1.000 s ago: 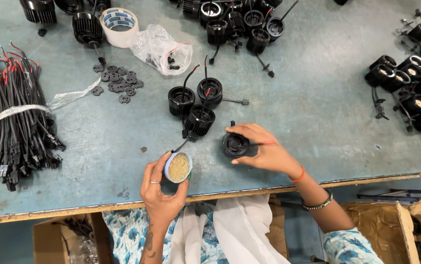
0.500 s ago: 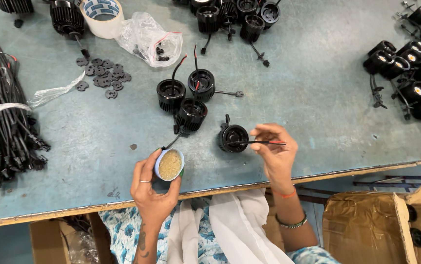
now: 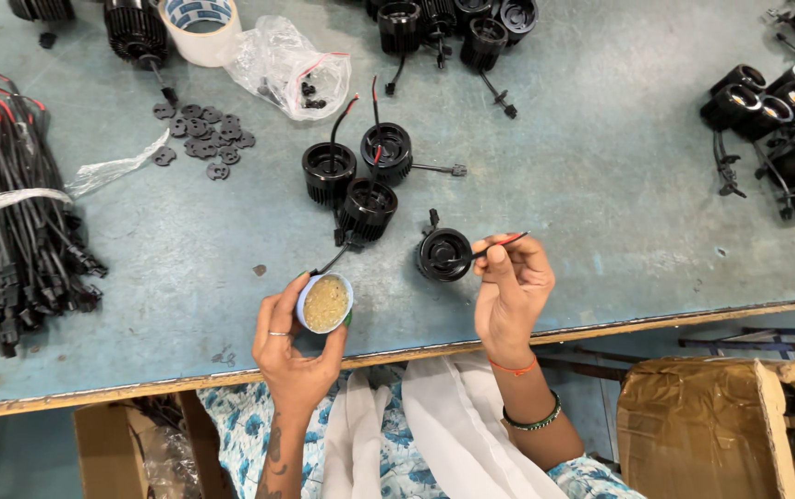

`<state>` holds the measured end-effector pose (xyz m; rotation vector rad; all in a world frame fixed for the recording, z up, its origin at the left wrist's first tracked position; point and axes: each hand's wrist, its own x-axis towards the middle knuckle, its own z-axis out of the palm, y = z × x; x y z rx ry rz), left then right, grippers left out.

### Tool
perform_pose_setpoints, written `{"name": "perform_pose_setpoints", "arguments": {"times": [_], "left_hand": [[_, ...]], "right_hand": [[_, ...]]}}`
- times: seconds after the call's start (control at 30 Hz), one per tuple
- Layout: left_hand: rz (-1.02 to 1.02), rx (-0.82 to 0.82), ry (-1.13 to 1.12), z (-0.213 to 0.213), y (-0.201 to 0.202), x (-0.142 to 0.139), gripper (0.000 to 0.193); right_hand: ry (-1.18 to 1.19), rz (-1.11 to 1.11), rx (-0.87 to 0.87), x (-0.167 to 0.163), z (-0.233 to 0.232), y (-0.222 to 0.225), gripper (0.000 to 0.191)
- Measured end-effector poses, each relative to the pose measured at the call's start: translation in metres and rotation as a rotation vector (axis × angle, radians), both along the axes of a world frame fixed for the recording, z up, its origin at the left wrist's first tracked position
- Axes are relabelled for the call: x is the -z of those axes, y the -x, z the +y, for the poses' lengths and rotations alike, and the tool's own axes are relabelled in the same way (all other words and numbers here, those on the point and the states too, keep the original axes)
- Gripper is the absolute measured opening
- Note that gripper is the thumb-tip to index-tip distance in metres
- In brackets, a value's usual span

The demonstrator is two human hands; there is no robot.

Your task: The person repeatedly picks up small black cylindrical components with wires, dips the exposed wire ends into a small container of paste, and places the components on the table. The process is repeated for multiple units throughout the clip.

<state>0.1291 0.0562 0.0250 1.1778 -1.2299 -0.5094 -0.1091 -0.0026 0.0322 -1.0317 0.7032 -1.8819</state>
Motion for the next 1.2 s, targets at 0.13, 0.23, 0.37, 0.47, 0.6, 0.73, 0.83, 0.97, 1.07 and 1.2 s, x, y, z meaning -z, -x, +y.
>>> {"name": "perform_pose_setpoints", "arguments": {"times": [0.13,0.23,0.37,0.47,0.6,0.73,0.83,0.97,1.07,1.2], "left_hand": [[-0.009,0.003,-0.015,0.001,-0.002,0.001,0.058],[0.032,0.032,-0.006,0.003,-0.004,0.001,0.058],[0.054,0.035,0.001,0.004,-0.005,0.001,0.057],[0.064,0.041,0.0,0.004,-0.006,0.001,0.058],[0.097,0.06,0.004,0.006,-0.007,0.001,0.059],[0.13,0.058,-0.032,0.008,-0.01,-0.003,0.06],[0.28,0.113,0.007,0.01,-0.011,-0.007,0.062],[0.506,0.227,0.046,0.02,-0.011,-0.009,0.067],[0.66,0.31,0.026,0.027,-0.006,-0.008,0.07],[0.767,0.359,0.008,0.029,0.005,-0.005,0.073]], "right_hand": [[0.025,0.051,-0.074,0.001,0.005,-0.006,0.012],[-0.057,0.103,-0.061,0.002,0.007,-0.016,0.016],[-0.105,0.181,-0.112,-0.002,0.01,-0.029,0.016],[-0.106,0.268,-0.206,-0.006,0.011,-0.035,0.014],[-0.093,0.29,-0.293,-0.012,0.016,-0.038,0.008],[-0.061,0.426,-0.302,-0.019,0.019,-0.044,0.008],[-0.04,0.598,-0.242,-0.024,0.02,-0.052,0.007],[-0.019,0.742,-0.198,-0.03,0.021,-0.06,0.008],[-0.028,0.77,-0.232,-0.033,0.021,-0.065,0.008],[-0.054,0.762,-0.287,-0.032,0.02,-0.067,0.009]]}}
